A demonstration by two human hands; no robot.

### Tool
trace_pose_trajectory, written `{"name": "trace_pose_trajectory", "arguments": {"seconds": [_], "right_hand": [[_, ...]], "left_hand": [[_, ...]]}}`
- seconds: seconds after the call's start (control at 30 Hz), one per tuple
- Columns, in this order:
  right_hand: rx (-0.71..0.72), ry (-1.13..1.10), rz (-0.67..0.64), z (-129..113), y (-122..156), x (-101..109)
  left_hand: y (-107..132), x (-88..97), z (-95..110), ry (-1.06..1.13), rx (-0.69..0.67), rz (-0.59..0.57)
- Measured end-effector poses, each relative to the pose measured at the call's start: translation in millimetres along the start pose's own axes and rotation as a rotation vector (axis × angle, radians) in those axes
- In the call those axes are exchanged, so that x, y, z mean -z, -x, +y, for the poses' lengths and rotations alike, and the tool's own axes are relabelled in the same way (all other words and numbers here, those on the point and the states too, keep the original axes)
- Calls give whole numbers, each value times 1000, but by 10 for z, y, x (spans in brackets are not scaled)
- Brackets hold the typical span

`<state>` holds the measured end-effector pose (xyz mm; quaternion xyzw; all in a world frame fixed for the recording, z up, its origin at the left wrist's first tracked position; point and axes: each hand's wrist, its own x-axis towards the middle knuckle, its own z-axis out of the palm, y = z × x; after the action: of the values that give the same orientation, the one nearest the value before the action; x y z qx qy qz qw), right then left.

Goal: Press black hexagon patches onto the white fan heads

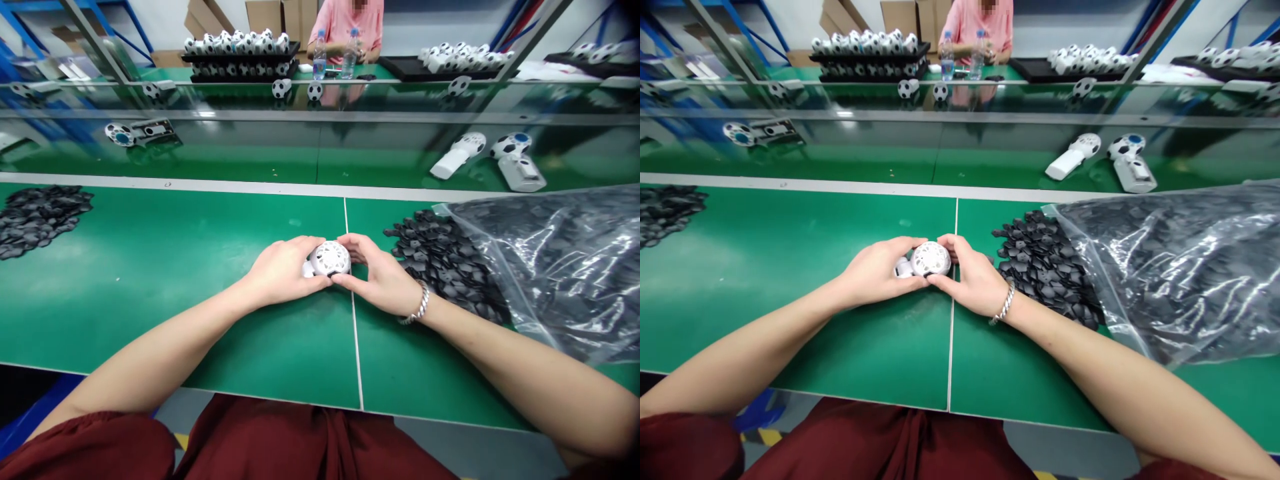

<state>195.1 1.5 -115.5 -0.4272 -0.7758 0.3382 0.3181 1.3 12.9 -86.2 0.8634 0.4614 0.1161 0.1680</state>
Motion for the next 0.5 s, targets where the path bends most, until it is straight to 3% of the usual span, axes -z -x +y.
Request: {"name": "trace_pose_trajectory", "arguments": {"seconds": [0.2,0.33,0.4,0.5], "right_hand": [[-26,-86,5,-14,-20,-21],[-78,-123,-41,48,-114,103],[-100,48,27,118,-163,244],[-126,609,165,263,-199,490]], "left_hand": [[4,14,-2,8,3,-8],[14,2,-2,15,27,-35],[24,-13,2,-10,11,-39],[44,-30,12,-45,-33,-29]]}}
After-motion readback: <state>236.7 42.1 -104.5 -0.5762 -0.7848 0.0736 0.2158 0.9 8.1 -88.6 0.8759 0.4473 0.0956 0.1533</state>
